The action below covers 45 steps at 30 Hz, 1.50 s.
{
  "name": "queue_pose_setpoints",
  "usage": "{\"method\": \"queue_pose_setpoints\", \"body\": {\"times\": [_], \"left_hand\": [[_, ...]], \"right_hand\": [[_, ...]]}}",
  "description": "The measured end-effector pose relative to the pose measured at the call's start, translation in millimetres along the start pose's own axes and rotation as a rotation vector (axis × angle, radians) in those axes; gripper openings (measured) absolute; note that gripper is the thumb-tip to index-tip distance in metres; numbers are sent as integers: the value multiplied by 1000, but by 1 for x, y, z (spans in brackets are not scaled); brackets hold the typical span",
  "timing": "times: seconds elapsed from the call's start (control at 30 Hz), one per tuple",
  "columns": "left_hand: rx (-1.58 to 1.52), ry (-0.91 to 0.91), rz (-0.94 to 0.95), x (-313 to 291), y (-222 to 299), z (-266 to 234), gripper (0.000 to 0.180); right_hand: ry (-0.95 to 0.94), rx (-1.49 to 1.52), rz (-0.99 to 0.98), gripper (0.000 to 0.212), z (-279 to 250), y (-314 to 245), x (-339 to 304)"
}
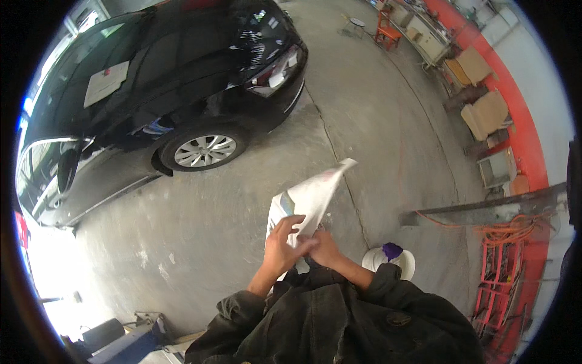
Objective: The person places sheets of newspaper on the hood, front bumper, and wheel arches of a black car and secures them with yellow masking tape. The person smooths the paper and applies tape along the edges to hold the newspaper in place.
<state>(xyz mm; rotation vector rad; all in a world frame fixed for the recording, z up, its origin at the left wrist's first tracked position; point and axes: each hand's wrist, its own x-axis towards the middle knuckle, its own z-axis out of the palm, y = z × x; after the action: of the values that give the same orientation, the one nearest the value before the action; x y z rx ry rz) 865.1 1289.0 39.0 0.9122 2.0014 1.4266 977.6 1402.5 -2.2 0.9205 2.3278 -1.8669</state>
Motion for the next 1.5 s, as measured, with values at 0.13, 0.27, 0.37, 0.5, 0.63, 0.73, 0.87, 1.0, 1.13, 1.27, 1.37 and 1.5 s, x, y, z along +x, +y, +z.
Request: {"method": "queue_pose_setpoints", "body": {"times": [0.13,0.27,0.37,0.5,0.63,0.73,0.87,1.0,1.13,1.27,1.37,1.5], "left_hand": [[86,-411,-14,-27,-39,-9,112],[-636,-440,-122,7,-112,-11,98],[-110,-383,-393,88,-186,5,89],[-311,-818,-822,177,-266,100,88],[-680,-1103,-999,208,-334,232,93],[-747,-1196,-984,209,-385,315,89],[-533,-1202,-875,203,-434,398,71],[-309,-1083,-713,210,-430,421,65],[-315,-730,-710,248,-383,398,66],[-370,-500,-442,278,-304,369,70],[-315,-538,-327,286,-253,357,110],[-128,-493,-402,255,-190,333,97]], "right_hand": [[149,559,129,31,-36,4,-4],[206,890,120,34,-91,18,-18],[197,946,329,55,-138,45,-30],[338,1195,163,81,-179,117,5],[550,1228,215,83,-221,234,69],[676,1078,310,82,-256,327,105],[756,858,424,81,-293,420,135],[740,707,511,80,-306,461,146],[695,606,574,80,-310,463,139],[600,511,588,79,-304,445,132],[446,397,543,79,-295,419,133],[495,-54,88,58,-293,382,141]]}}
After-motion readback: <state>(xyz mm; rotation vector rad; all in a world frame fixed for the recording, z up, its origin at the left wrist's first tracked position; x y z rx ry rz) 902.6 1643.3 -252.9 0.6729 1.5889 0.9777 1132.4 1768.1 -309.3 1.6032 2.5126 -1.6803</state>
